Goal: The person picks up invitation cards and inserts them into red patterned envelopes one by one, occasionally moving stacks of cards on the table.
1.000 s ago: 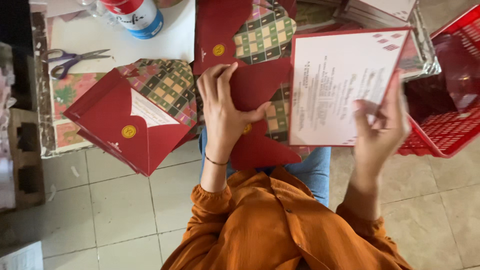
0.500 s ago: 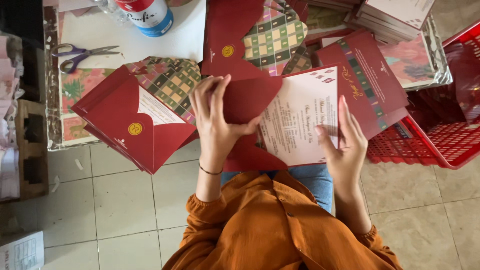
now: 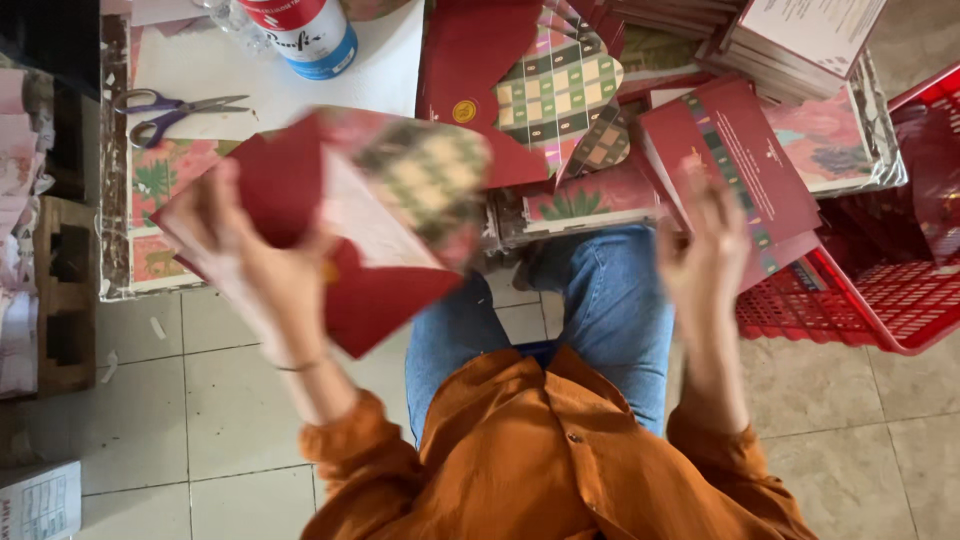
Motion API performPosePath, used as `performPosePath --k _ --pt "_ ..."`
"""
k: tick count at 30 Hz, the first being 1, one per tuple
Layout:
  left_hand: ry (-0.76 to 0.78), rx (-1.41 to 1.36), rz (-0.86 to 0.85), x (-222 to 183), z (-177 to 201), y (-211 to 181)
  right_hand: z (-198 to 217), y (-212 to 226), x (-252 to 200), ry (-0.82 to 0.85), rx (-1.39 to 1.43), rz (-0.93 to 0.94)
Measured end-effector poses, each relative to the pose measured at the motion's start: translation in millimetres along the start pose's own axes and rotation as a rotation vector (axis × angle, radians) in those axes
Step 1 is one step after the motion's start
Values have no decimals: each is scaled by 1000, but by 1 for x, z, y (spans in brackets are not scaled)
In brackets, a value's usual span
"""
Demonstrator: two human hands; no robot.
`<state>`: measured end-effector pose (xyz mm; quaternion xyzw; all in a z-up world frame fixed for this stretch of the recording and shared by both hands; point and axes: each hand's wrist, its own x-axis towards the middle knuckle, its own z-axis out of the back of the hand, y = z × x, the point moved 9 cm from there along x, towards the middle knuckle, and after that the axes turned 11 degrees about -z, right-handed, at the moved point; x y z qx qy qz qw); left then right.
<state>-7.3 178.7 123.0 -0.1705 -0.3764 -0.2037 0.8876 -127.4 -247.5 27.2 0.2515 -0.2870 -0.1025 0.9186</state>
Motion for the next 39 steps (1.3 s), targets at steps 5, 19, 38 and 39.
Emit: performPosePath --k 5,19,38,39 --pt "293 178 287 6 -33 70 -33 -103 14 193 -413 -313" --pt "744 -342 -308 113 -293 -126 -3 -128 -5 227 -233 -295" --pt "-116 -346 -296 103 -170 -119 -13 -118 -22 -232 -748 -114" --pt "-139 -352 -294 102 -145 -123 -17 -130 -22 -175 -670 -220"
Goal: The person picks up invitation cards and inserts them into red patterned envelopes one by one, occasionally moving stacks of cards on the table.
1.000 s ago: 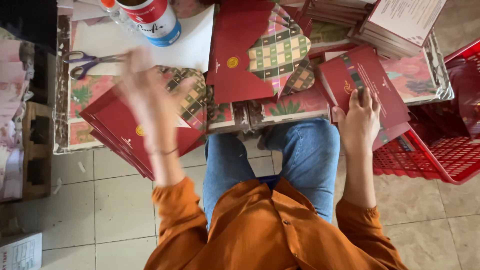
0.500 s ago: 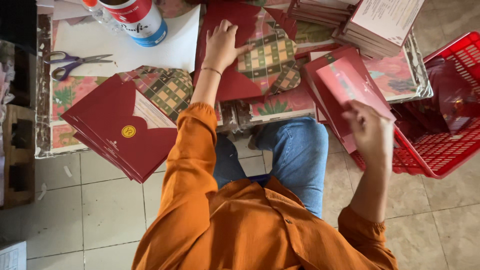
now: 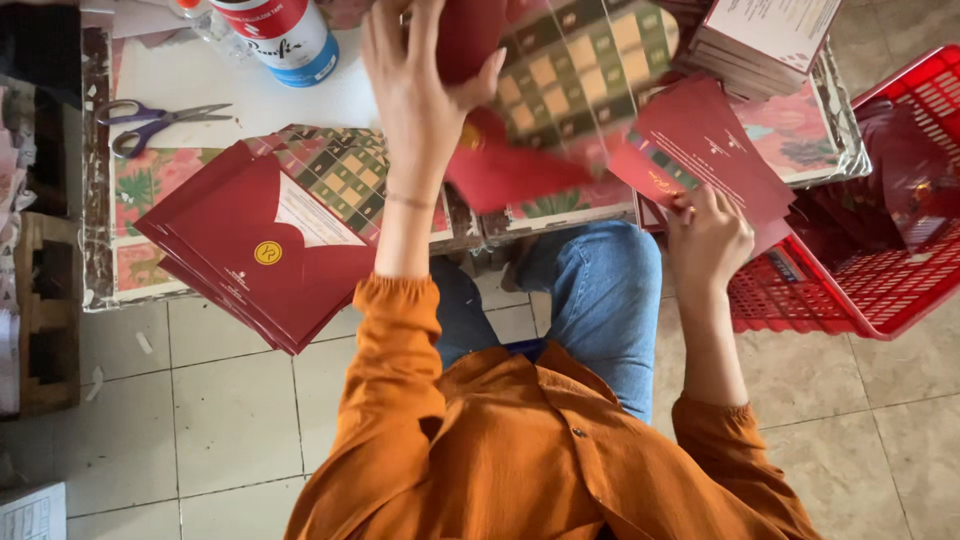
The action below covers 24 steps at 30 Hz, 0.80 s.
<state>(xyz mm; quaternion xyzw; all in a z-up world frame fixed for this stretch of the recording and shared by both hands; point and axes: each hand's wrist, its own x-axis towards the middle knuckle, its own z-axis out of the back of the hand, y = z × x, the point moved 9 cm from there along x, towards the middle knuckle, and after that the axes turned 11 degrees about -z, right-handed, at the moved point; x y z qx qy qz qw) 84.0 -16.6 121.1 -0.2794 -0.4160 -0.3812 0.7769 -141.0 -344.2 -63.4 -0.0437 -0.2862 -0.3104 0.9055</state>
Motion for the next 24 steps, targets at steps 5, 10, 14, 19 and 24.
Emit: performPosePath --k 5,10,14,19,24 --pt "3 59 31 -30 44 -19 28 -7 19 165 325 44" --pt "-38 240 227 -75 71 -16 146 -53 19 -435 730 -74" --pt "-27 240 260 -110 51 -21 185 -25 31 -312 1315 -154" --pt "125 64 268 -122 26 -61 163 31 16 -54 871 -192" --pt "104 65 239 -97 49 -66 140 44 -6 57 973 -89"
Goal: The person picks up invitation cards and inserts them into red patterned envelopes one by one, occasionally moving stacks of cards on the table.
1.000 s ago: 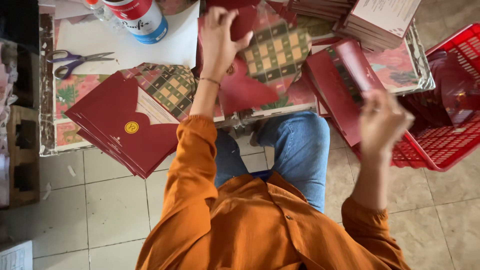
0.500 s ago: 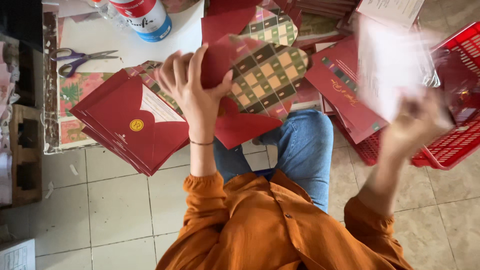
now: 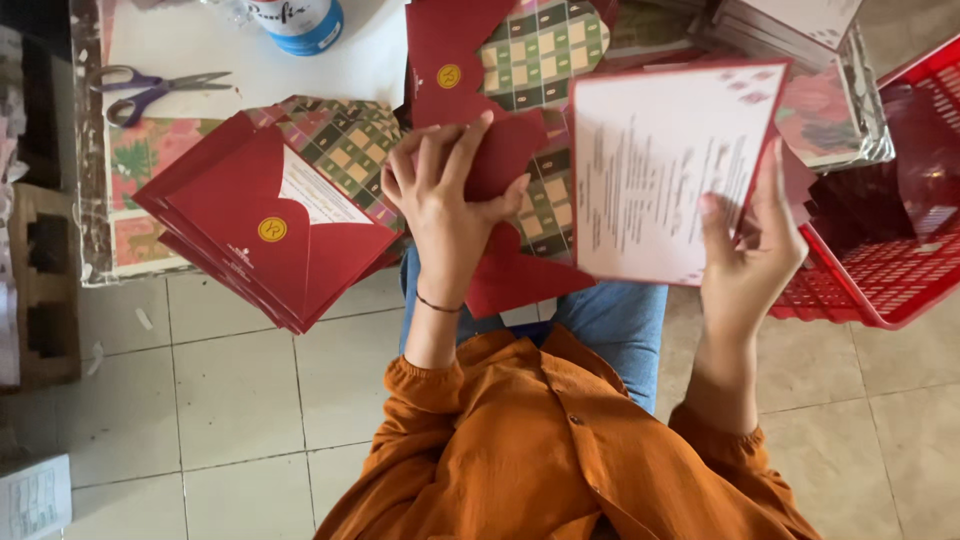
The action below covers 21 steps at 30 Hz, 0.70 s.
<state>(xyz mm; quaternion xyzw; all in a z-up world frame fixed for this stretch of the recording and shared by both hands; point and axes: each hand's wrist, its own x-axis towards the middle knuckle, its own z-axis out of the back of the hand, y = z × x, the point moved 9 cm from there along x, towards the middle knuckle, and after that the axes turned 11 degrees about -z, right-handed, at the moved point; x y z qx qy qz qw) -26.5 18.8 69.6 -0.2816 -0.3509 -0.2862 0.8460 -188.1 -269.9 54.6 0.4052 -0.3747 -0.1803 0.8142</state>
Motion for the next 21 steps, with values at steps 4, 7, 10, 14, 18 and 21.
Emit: performPosePath --k 4,7,10,14,18,21 --pt "38 17 -20 8 4 1 -6 5 -9 48 26 -62" --pt "58 12 -65 -2 -14 0 -16 -1 -14 136 33 56" --pt "47 -67 -85 -1 -12 -19 -29 9 -16 201 -6 46" --pt "12 -115 -69 5 -4 -37 -55 33 -32 253 -6 -43" --pt "24 -47 -114 2 -3 -32 -91 66 -57 371 -20 80" --pt "-20 130 -201 17 37 -11 -102 63 -51 467 16 174"
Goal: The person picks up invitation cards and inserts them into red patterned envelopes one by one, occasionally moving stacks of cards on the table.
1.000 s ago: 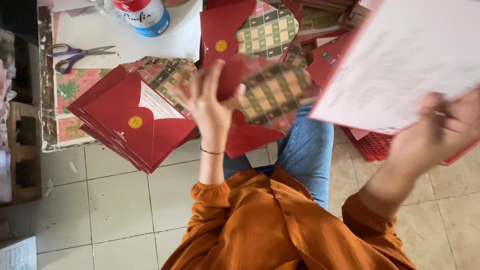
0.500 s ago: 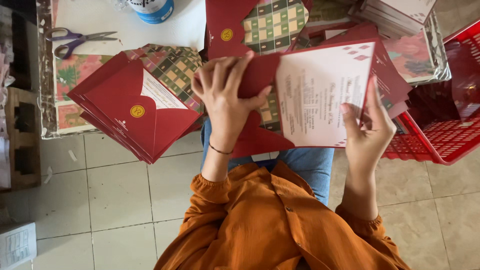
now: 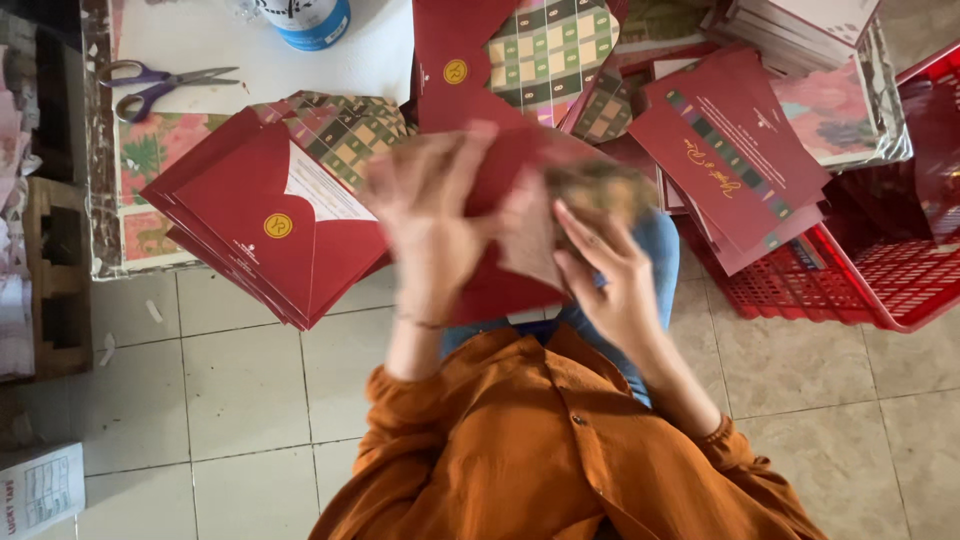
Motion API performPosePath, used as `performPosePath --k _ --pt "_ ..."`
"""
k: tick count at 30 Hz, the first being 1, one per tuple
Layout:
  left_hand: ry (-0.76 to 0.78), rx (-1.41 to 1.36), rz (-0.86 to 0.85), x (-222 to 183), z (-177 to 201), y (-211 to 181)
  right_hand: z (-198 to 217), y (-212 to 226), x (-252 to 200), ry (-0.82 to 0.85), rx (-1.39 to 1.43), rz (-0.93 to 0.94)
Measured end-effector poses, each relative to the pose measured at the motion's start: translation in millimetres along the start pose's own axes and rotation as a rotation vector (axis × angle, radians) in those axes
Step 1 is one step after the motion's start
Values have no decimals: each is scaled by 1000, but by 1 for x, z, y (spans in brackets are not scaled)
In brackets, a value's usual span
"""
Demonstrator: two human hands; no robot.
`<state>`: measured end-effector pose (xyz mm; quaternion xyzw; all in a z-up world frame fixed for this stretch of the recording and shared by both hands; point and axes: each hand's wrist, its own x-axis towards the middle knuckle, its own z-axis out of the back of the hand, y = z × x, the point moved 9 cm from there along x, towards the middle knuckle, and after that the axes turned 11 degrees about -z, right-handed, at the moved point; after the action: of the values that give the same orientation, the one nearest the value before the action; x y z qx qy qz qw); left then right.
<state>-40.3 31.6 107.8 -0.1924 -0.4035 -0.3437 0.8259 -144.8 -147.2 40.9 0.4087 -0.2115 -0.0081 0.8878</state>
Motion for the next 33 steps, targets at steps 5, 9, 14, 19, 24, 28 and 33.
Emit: performPosePath --k 5,9,14,19,24,28,33 --pt "6 179 82 -20 55 103 47 -79 20 -130 -239 114" --pt "214 374 486 -41 66 197 67 -186 24 65 -761 -510" --pt "350 456 314 -11 -9 176 60 -211 10 84 -918 -575" --pt "406 -24 -132 67 -140 91 72 -151 -2 77 -512 -317" --pt "656 -125 -33 87 -231 101 150 -140 -47 -113 -480 -313" --pt "614 -116 -18 92 -233 100 211 -114 -65 -547 -214 -296" --pt "368 -165 -24 71 -181 69 193 -63 -21 -489 38 -2"
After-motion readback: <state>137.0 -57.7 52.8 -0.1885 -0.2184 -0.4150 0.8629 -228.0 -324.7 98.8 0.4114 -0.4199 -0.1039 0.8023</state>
